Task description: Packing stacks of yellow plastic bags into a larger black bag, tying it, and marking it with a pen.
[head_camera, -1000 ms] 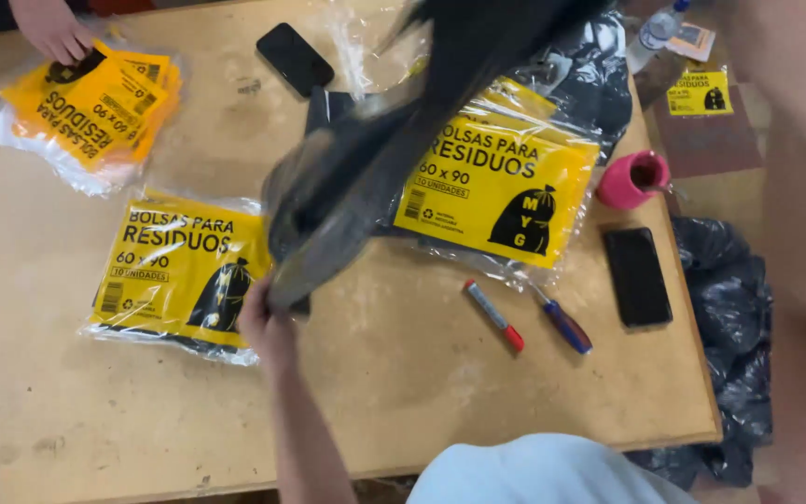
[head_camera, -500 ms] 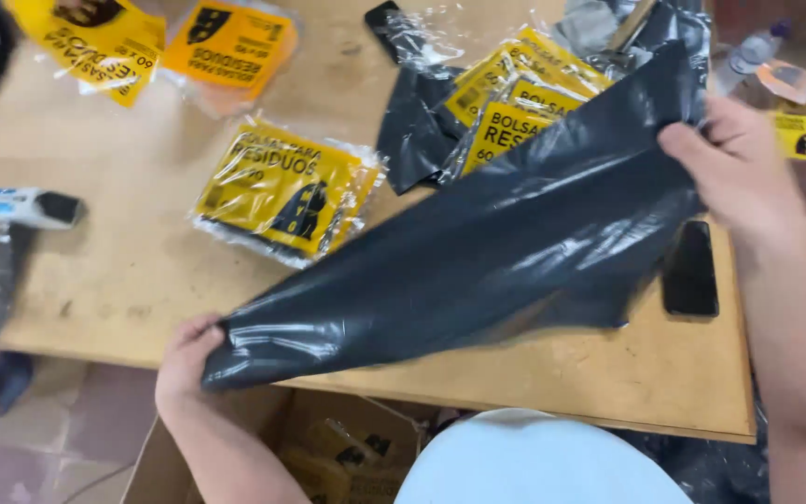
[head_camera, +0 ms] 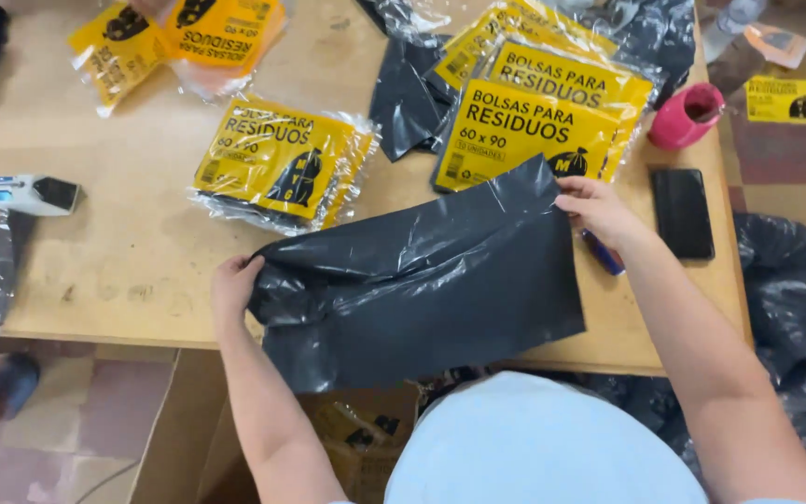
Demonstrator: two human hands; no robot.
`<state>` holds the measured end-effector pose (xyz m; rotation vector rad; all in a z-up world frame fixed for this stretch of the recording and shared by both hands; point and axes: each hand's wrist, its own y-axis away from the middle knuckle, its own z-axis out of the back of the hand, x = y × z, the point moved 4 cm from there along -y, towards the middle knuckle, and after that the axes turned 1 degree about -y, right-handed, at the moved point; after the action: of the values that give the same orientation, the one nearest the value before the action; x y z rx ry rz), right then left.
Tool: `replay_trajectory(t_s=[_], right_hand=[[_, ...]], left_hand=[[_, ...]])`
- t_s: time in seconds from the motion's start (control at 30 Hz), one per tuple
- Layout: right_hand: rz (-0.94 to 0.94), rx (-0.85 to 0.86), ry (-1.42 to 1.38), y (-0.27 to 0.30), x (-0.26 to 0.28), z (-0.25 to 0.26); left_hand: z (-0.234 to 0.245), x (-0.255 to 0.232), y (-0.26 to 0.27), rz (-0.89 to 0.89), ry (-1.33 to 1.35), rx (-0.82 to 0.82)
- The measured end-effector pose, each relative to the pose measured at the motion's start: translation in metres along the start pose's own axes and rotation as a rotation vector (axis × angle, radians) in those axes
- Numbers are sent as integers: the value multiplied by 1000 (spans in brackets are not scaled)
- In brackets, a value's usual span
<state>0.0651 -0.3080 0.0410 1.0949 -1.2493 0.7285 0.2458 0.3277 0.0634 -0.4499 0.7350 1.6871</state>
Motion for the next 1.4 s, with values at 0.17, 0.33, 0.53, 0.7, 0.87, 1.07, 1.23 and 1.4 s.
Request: replay_trajectory(t_s=[0.17, 0.33, 0.53, 0.7, 0.87, 1.07, 1.23, 1.4], right_hand=[[-283, 129, 69, 39, -36, -19], [-346, 99, 74, 36, -90, -6], [-423, 74, 131, 62, -96, -15], [-440, 48, 166, 71, -82, -31], [-249, -206, 450, 62, -62, -29], [-248, -253, 295, 65, -47, -41], [-318, -56, 24, 91, -31, -107], [-337, 174, -130, 93, -40, -145]], left_hand=[[-26, -16, -2, -116, -127, -188], [-36, -26, 4, -134, -76, -274], [-32, -13, 3, -133, -120, -394], [-38, 9, -2, -133, -120, -449], [-40, -24, 33, -77, -448, -620], [-95, -132, 157, -223, 64, -98], [-183, -162, 222, -278, 329, 292], [-202, -168, 230, -252, 586, 406]])
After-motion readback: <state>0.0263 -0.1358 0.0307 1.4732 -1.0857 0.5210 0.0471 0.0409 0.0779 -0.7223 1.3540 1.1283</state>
